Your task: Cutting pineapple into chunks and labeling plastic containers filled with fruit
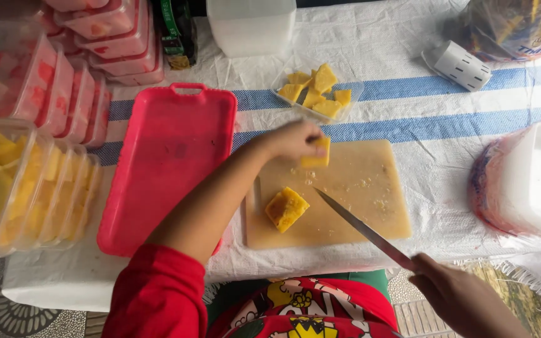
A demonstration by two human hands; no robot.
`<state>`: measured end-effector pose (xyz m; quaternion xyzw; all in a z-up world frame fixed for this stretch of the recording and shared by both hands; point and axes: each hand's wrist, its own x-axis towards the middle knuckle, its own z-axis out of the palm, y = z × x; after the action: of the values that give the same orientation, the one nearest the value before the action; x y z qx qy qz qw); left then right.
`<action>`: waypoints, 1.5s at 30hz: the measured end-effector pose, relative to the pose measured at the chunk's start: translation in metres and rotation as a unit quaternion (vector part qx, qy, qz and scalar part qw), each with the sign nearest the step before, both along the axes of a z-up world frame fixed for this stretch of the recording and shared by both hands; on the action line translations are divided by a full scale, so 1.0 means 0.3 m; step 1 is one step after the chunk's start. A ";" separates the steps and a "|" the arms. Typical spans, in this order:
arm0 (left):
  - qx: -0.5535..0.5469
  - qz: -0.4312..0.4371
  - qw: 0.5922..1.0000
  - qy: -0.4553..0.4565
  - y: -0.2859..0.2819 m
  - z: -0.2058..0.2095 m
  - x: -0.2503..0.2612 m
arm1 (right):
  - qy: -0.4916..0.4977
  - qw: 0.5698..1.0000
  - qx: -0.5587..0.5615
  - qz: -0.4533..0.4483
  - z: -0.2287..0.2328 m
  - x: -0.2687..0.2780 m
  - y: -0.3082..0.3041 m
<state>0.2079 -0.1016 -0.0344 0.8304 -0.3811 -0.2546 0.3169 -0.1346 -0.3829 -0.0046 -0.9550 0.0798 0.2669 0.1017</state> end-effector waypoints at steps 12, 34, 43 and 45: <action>-0.130 0.242 0.947 -0.164 -0.057 0.218 -0.024 | 0.001 0.994 0.055 -0.097 0.037 0.000 0.048; -0.021 0.101 0.957 -0.271 0.352 0.043 -0.587 | -0.022 1.000 0.002 -0.017 0.088 0.103 0.265; -0.038 0.175 0.936 -0.302 0.335 0.041 -0.648 | -0.071 0.993 -0.069 0.059 0.129 0.087 0.307; -0.045 0.184 0.935 -0.300 0.333 0.032 -0.654 | -0.055 0.992 -0.100 0.059 0.132 0.086 0.315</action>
<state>0.0116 -0.0018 -0.0250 0.9087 -0.3097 0.0863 0.2663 -0.1089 -0.2884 0.0350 -0.9766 0.0433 0.2104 -0.0059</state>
